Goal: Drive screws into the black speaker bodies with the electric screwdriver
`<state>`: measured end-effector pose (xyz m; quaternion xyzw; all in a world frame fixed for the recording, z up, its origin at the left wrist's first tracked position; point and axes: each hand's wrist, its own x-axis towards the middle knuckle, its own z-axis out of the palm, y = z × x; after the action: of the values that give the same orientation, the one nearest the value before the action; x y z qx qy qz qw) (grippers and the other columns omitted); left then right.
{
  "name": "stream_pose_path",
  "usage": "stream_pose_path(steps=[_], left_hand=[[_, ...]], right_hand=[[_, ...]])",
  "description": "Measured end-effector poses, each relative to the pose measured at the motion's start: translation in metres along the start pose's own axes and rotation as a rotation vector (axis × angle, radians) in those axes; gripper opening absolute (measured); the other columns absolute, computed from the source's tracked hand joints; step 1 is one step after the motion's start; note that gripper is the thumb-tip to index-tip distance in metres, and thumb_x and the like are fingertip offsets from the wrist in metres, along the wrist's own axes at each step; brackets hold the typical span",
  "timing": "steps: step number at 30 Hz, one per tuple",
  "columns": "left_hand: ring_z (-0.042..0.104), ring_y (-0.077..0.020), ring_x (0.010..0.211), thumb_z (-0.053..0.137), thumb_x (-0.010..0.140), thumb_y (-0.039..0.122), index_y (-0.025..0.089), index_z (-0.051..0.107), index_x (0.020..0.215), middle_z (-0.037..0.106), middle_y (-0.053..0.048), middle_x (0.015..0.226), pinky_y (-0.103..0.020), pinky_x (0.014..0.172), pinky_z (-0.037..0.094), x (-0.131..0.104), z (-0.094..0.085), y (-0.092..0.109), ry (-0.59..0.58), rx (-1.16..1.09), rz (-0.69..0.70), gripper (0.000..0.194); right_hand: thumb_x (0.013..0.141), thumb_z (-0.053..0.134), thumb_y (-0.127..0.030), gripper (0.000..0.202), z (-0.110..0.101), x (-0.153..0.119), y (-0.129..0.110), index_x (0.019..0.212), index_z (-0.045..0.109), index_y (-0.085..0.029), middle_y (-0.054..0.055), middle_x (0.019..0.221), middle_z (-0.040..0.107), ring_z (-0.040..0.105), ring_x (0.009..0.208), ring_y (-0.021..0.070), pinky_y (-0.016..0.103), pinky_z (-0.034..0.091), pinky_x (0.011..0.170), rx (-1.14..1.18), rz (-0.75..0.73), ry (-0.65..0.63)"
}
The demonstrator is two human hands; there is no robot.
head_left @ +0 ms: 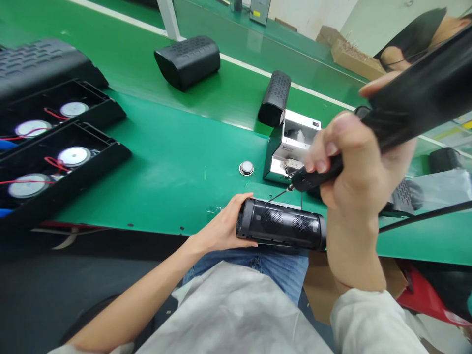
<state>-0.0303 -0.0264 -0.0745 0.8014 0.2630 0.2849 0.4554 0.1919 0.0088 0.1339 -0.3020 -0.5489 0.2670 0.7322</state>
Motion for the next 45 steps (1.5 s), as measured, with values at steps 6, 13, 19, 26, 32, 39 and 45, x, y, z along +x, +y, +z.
stream_pose_path(steps=[6,13,19,26,32,39,45], left_hand=[[0.065,-0.0478,0.153,0.109,0.081,0.057,0.033,0.028,0.175,0.054,-0.022,0.168,-0.069,0.130,0.056,0.002,0.000,0.000,-0.016,-0.060,-0.036,0.127],[0.065,-0.0476,0.152,0.113,0.077,0.054,0.032,0.029,0.176,0.054,-0.022,0.167,-0.069,0.129,0.056,0.000,0.003,-0.006,-0.003,-0.077,-0.048,0.131],[0.067,-0.0472,0.150,0.112,0.075,0.058,0.029,0.033,0.174,0.057,-0.022,0.164,-0.068,0.129,0.057,0.001,0.003,-0.004,0.007,-0.088,-0.034,0.130],[0.068,-0.0467,0.149,0.110,0.079,0.056,0.028,0.031,0.175,0.058,-0.022,0.163,-0.067,0.131,0.055,0.002,0.002,-0.001,0.004,-0.070,-0.075,0.127],[0.072,-0.0447,0.142,0.111,0.077,0.056,0.028,0.034,0.174,0.062,-0.020,0.160,-0.064,0.125,0.059,0.003,0.002,0.000,0.023,-0.063,-0.065,0.127],[0.073,-0.0437,0.141,0.106,0.082,0.058,0.027,0.028,0.175,0.062,-0.020,0.157,-0.064,0.126,0.059,0.003,0.000,0.003,-0.009,0.000,-0.098,0.125],[0.072,-0.0449,0.145,0.106,0.081,0.060,0.027,0.029,0.176,0.061,-0.020,0.160,-0.063,0.128,0.058,0.003,-0.002,0.003,-0.015,0.006,-0.103,0.126]], right_hand=[[0.103,0.084,-0.019,0.026,0.000,-0.040,0.020,0.121,0.067,-0.028,-0.011,0.073,0.061,0.053,0.047,0.0103,0.027,0.046,0.045,-0.004,0.115,-0.090],[0.105,0.081,-0.018,0.026,-0.004,-0.047,0.028,0.123,0.064,-0.028,-0.010,0.075,0.058,0.052,0.047,0.0085,0.026,0.045,0.044,0.050,0.118,-0.101],[0.105,0.089,-0.032,0.032,-0.002,-0.045,0.027,0.112,0.058,-0.028,-0.011,0.071,0.055,0.049,0.045,0.0087,0.026,0.046,0.043,-0.019,0.187,-0.102],[0.099,0.096,-0.055,0.047,0.001,-0.043,0.037,0.114,0.060,-0.029,-0.008,0.075,0.062,0.054,0.051,0.0115,0.030,0.051,0.047,-0.049,0.213,-0.140],[0.099,0.097,-0.054,0.051,-0.003,-0.046,0.036,0.117,0.056,-0.030,-0.009,0.074,0.062,0.056,0.052,0.0121,0.032,0.054,0.052,0.022,0.224,-0.204],[0.091,0.096,-0.072,0.065,-0.007,-0.024,0.009,0.125,0.054,-0.036,-0.012,0.074,0.060,0.046,0.043,0.0134,0.034,0.045,0.041,-0.028,0.197,-0.193],[0.099,0.084,-0.030,0.028,-0.038,0.020,-0.019,0.115,0.062,-0.038,-0.006,0.073,0.054,0.052,0.055,0.0189,0.041,0.047,0.053,-0.303,-0.191,0.140]])
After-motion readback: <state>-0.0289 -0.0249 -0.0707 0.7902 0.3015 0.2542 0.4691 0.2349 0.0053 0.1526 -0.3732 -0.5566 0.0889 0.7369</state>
